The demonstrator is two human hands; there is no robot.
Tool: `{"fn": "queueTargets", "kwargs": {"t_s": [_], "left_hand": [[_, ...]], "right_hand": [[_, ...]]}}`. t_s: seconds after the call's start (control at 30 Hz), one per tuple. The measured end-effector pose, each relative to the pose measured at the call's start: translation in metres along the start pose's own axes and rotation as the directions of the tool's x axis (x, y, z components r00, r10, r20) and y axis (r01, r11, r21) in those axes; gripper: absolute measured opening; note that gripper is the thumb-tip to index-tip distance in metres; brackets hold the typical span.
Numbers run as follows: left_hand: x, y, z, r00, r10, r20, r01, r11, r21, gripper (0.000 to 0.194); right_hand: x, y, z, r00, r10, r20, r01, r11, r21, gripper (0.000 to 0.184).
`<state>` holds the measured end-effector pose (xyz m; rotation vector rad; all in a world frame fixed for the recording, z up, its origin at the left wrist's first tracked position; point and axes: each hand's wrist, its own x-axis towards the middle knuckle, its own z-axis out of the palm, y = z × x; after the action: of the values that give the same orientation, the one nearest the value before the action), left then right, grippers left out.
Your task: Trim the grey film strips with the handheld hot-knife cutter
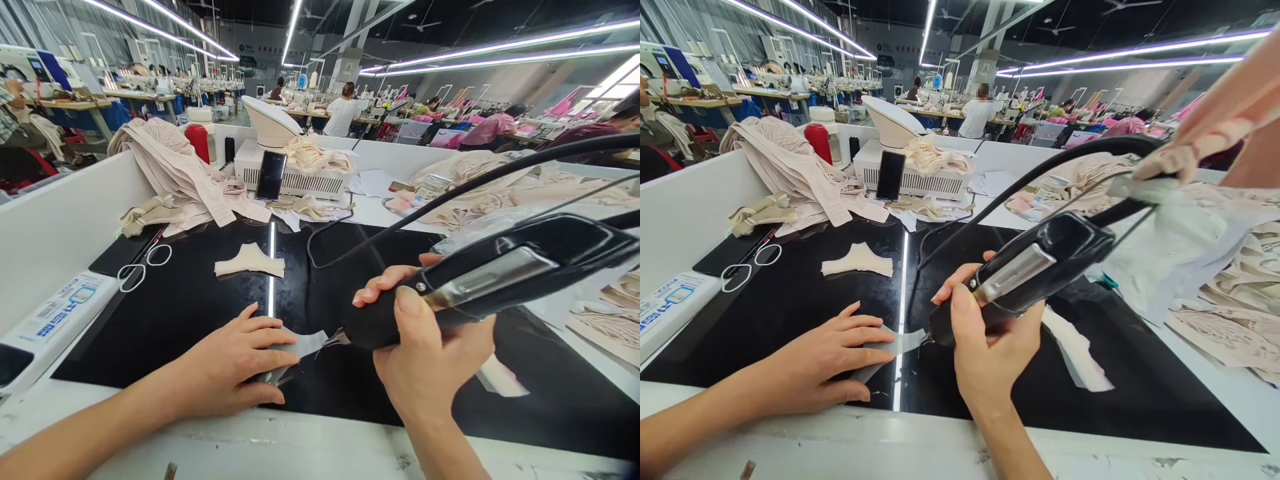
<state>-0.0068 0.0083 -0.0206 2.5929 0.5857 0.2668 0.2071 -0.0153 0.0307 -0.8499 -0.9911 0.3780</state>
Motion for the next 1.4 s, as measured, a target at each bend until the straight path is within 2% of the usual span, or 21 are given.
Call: {"fn": "queueTargets", "kwargs": {"t_s": [0.13, 0.23, 0.3, 0.4, 0.47, 0.53, 0.6, 0.63, 0.67, 0.7, 0.73, 0.77, 0.8, 0.83, 0.93, 0.97, 1.03, 1.13, 1.27, 1.4], "left_hand": [[-0.001, -0.004, 0.001, 0.993, -0.046, -0.105, 0.037, 0.996, -0.081, 0.036], [0.002, -0.008, 0.004, 0.948, -0.196, -0.251, 0.151, 0.971, -0.187, 0.028], [0.005, -0.011, 0.006, 0.915, -0.263, -0.307, 0.199, 0.954, -0.225, 0.024], [0.011, -0.011, 0.007, 0.910, -0.278, -0.307, 0.220, 0.953, -0.209, 0.019], [0.015, -0.010, 0.007, 0.912, -0.291, -0.289, 0.243, 0.951, -0.190, 0.016], [0.018, -0.008, 0.005, 0.909, -0.315, -0.272, 0.269, 0.944, -0.193, 0.012], [0.022, -0.007, 0.004, 0.906, -0.336, -0.259, 0.285, 0.934, -0.214, 0.010], [0.023, -0.007, 0.003, 0.904, -0.343, -0.255, 0.289, 0.930, -0.227, 0.010], [0.024, -0.007, 0.003, 0.903, -0.349, -0.251, 0.290, 0.926, -0.241, 0.010], [0.024, -0.007, 0.002, 0.902, -0.351, -0.249, 0.289, 0.923, -0.253, 0.010], [0.024, -0.008, 0.002, 0.902, -0.351, -0.251, 0.285, 0.922, -0.263, 0.010], [0.024, -0.008, 0.003, 0.903, -0.345, -0.256, 0.276, 0.922, -0.271, 0.011], [0.024, -0.009, 0.003, 0.905, -0.335, -0.262, 0.263, 0.925, -0.276, 0.012], [0.023, -0.010, 0.004, 0.908, -0.321, -0.271, 0.246, 0.929, -0.278, 0.013], [0.023, -0.013, 0.009, 0.911, -0.281, -0.302, 0.202, 0.942, -0.267, 0.014], [0.023, -0.014, 0.010, 0.909, -0.276, -0.312, 0.197, 0.945, -0.262, 0.014], [0.024, -0.015, 0.012, 0.901, -0.285, -0.328, 0.202, 0.943, -0.264, 0.016], [0.026, -0.014, 0.011, 0.888, -0.319, -0.331, 0.230, 0.931, -0.283, 0.018], [0.026, -0.012, 0.007, 0.885, -0.347, -0.311, 0.228, 0.904, -0.362, 0.024], [0.028, -0.018, 0.004, 0.854, -0.422, -0.304, 0.224, 0.826, -0.517, 0.012]], "right_hand": [[0.003, 0.001, -0.003, 1.000, -0.002, -0.018, 0.002, 1.000, 0.000, 0.035], [0.006, 0.000, -0.006, 0.999, -0.044, -0.007, 0.044, 0.995, -0.085, 0.038], [0.008, -0.001, -0.010, 0.997, -0.068, 0.041, 0.074, 0.981, -0.177, 0.036], [0.012, -0.003, -0.017, 0.989, -0.087, 0.122, 0.128, 0.911, -0.393, 0.033], [0.013, -0.005, -0.022, 0.983, -0.122, 0.136, 0.178, 0.808, -0.562, 0.036], [0.013, -0.005, -0.026, 0.968, -0.239, 0.078, 0.235, 0.747, -0.622, 0.038], [0.008, -0.004, -0.030, 0.903, -0.430, -0.016, 0.344, 0.744, -0.573, 0.040], [0.004, -0.004, -0.031, 0.869, -0.495, -0.013, 0.408, 0.731, -0.547, 0.035], [-0.001, -0.003, -0.032, 0.846, -0.531, 0.048, 0.474, 0.706, -0.526, 0.025], [-0.007, -0.002, -0.032, 0.841, -0.508, 0.187, 0.523, 0.672, -0.524, 0.014], [-0.013, 0.000, -0.032, 0.827, -0.411, 0.384, 0.561, 0.648, -0.515, 0.010], [-0.019, 0.004, -0.031, 0.769, -0.310, 0.560, 0.603, 0.644, -0.471, 0.014], [-0.025, 0.010, -0.030, 0.696, -0.255, 0.671, 0.641, 0.641, -0.422, 0.018], [-0.030, 0.017, -0.029, 0.653, -0.194, 0.732, 0.656, 0.629, -0.418, 0.020], [-0.041, 0.048, -0.029, 0.604, -0.110, 0.789, 0.708, 0.529, -0.468, 0.022], [-0.044, 0.058, -0.031, 0.598, -0.119, 0.792, 0.733, 0.481, -0.481, 0.022], [-0.046, 0.076, -0.034, 0.574, -0.095, 0.814, 0.756, 0.444, -0.481, 0.021], [-0.047, 0.085, -0.038, 0.562, -0.048, 0.826, 0.728, 0.502, -0.466, 0.017], [-0.042, 0.067, -0.032, 0.629, 0.037, 0.776, 0.588, 0.631, -0.506, 0.020], [-0.032, 0.048, -0.018, 0.688, 0.155, 0.709, 0.413, 0.720, -0.558, 0.021]]}}
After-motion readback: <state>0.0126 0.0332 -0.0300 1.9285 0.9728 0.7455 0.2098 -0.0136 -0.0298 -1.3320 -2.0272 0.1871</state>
